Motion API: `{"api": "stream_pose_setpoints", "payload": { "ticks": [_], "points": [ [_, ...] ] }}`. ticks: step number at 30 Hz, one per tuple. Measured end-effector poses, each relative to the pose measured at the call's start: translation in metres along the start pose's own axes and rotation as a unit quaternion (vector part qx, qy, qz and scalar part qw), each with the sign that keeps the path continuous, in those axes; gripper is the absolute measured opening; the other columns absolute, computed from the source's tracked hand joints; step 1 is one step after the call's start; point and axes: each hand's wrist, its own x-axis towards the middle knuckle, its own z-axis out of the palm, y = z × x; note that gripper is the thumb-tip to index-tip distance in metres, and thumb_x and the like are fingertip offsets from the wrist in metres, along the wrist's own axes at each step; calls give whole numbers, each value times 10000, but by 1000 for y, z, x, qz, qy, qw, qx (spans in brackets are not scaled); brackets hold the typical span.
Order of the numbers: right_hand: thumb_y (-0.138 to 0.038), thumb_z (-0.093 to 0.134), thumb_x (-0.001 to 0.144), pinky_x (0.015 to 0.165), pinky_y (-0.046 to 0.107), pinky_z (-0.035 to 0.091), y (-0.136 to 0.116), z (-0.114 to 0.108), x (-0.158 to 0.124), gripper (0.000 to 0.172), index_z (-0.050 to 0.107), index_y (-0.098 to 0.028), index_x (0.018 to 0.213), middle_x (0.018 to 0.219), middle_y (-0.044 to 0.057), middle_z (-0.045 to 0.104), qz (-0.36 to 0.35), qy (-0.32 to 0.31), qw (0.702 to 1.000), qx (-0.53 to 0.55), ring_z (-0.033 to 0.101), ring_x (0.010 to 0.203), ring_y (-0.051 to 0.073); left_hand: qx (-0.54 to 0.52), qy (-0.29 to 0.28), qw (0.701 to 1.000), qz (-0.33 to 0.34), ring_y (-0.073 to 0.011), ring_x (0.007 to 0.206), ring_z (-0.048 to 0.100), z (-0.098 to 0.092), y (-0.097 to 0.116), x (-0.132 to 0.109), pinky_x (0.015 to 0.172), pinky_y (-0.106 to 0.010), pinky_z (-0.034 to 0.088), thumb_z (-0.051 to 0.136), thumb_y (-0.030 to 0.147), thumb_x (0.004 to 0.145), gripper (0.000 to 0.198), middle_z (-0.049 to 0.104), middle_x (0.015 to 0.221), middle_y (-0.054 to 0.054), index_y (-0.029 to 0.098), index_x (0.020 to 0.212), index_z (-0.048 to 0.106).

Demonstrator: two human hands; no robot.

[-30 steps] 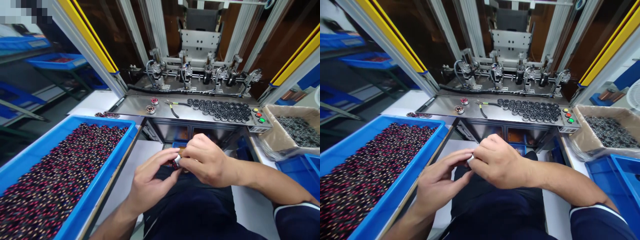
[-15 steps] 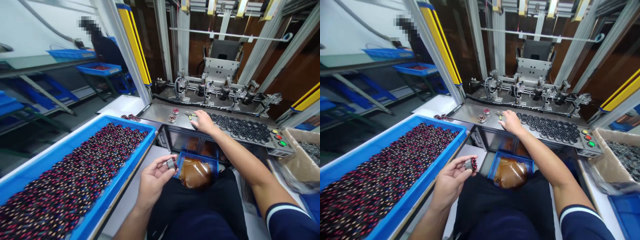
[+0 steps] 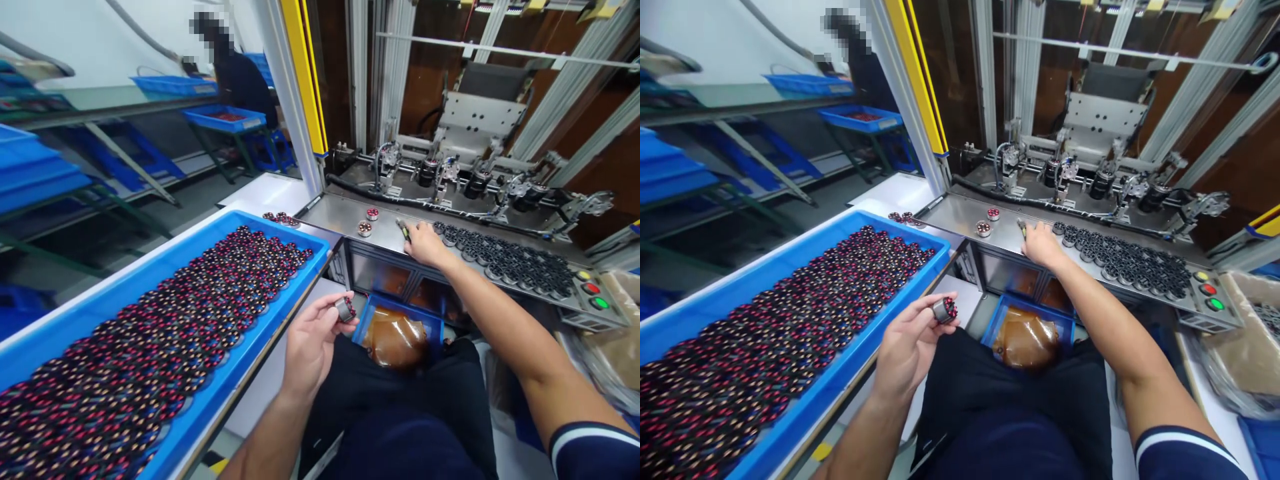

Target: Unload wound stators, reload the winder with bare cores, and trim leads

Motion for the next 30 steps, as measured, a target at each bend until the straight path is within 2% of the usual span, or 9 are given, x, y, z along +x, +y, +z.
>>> {"api": "stream_pose_setpoints", "payload": {
  "ticks": [4,7,9,12,16,21,24,28,30],
  "points": [
    [-224,440,936,980,412,491,14,-31,-11,375,607,-71,1235,1161,192,684,-19,-10,995,101,631,1093,288,3,-10,1000,9,-151,615,728,8,3,-5,557,-238,608,781,381,767,319,789,1042,-132,123,945,727],
    [-320,273,1007,850,345,560,28,-42,-58,460,554,-130,1319,1153,145,708,-34,-17,965,259,684,995,212,7,0,1000,23,-147,612,723,14,6,-10,547,-234,605,809,338,738,280,794,1019,-110,134,908,720],
    [-456,425,971,784,351,578,35,-30,-110,468,584,-161,1297,1124,151,723,-23,-65,843,533,701,923,214,17,9,999,41,-144,630,718,17,7,-13,553,-238,608,804,328,745,257,793,1006,-99,142,902,720],
    [-500,638,868,657,297,558,36,14,-197,526,618,-178,1284,1025,133,736,55,-162,684,709,689,779,180,34,7,997,62,-149,663,718,23,5,-17,557,-240,611,797,319,763,227,792,994,-90,154,902,726],
    [-331,754,779,658,245,540,25,70,-280,437,687,-186,1186,973,88,726,162,-210,583,768,683,769,141,39,-34,997,52,-146,652,727,37,-1,-21,564,-231,614,802,300,777,216,789,1003,-88,156,928,745],
    [-178,710,679,786,348,557,22,74,-316,596,621,-231,1266,1028,65,694,158,-170,496,837,718,935,231,20,-115,993,3,-153,682,745,63,-3,-29,610,-224,627,845,299,731,327,786,1051,-93,161,1015,760],
    [-152,698,721,808,384,546,21,65,-325,685,506,-270,1368,1044,58,665,98,-158,540,821,712,958,241,17,-143,989,-16,-149,681,748,74,-3,-34,616,-215,632,871,237,695,351,787,1069,-94,164,1020,760],
    [-66,609,827,804,331,537,11,61,-320,648,462,-292,1415,961,29,632,-32,-15,747,664,648,827,141,33,-161,986,0,-132,658,740,80,-6,-40,604,-198,629,850,178,718,314,794,1048,-97,165,1019,761],
    [-31,558,822,814,332,547,8,60,-311,678,457,-301,1436,964,35,638,-97,53,802,587,639,822,142,39,-170,985,14,-124,663,738,80,-8,-43,611,-189,629,838,166,735,307,793,1054,-95,174,1033,762]
  ]
}}
